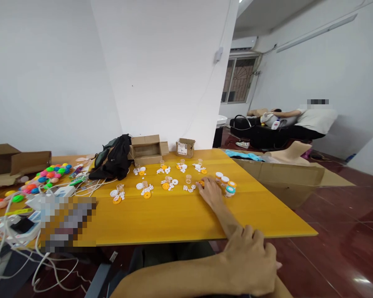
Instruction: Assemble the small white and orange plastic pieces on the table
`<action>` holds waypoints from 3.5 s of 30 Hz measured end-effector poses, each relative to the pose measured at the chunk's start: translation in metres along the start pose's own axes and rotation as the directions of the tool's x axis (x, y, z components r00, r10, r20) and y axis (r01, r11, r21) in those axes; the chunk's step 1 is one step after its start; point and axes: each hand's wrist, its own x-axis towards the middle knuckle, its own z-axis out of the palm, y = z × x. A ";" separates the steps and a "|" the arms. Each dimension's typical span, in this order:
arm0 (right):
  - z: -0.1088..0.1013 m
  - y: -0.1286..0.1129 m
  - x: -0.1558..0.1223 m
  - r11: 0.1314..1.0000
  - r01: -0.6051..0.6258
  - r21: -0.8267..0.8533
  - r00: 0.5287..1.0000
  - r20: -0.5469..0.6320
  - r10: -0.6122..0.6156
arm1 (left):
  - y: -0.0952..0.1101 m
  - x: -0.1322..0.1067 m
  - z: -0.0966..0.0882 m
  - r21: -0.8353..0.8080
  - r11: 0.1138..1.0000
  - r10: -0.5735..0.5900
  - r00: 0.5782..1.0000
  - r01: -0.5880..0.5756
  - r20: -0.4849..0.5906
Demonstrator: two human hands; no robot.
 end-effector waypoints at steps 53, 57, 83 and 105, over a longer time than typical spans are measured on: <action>0.010 -0.022 -0.009 0.504 0.120 0.855 0.940 0.066 -0.336 | -0.196 -0.090 0.011 -0.565 0.546 -0.701 0.707 0.618 0.097; 0.010 -0.019 -0.006 0.476 0.087 0.875 0.966 0.043 -0.255 | -0.195 -0.089 0.008 -0.538 0.597 -0.671 0.738 0.595 0.072; 0.034 0.024 0.007 0.960 0.058 0.274 0.985 -0.175 -0.009 | -0.192 -0.089 0.004 -0.437 0.731 -0.568 0.822 0.524 0.036; 0.021 -0.002 -0.007 0.768 0.638 0.055 0.770 -0.030 -0.637 | -0.195 -0.092 0.006 -0.479 0.691 -0.589 0.806 0.542 0.062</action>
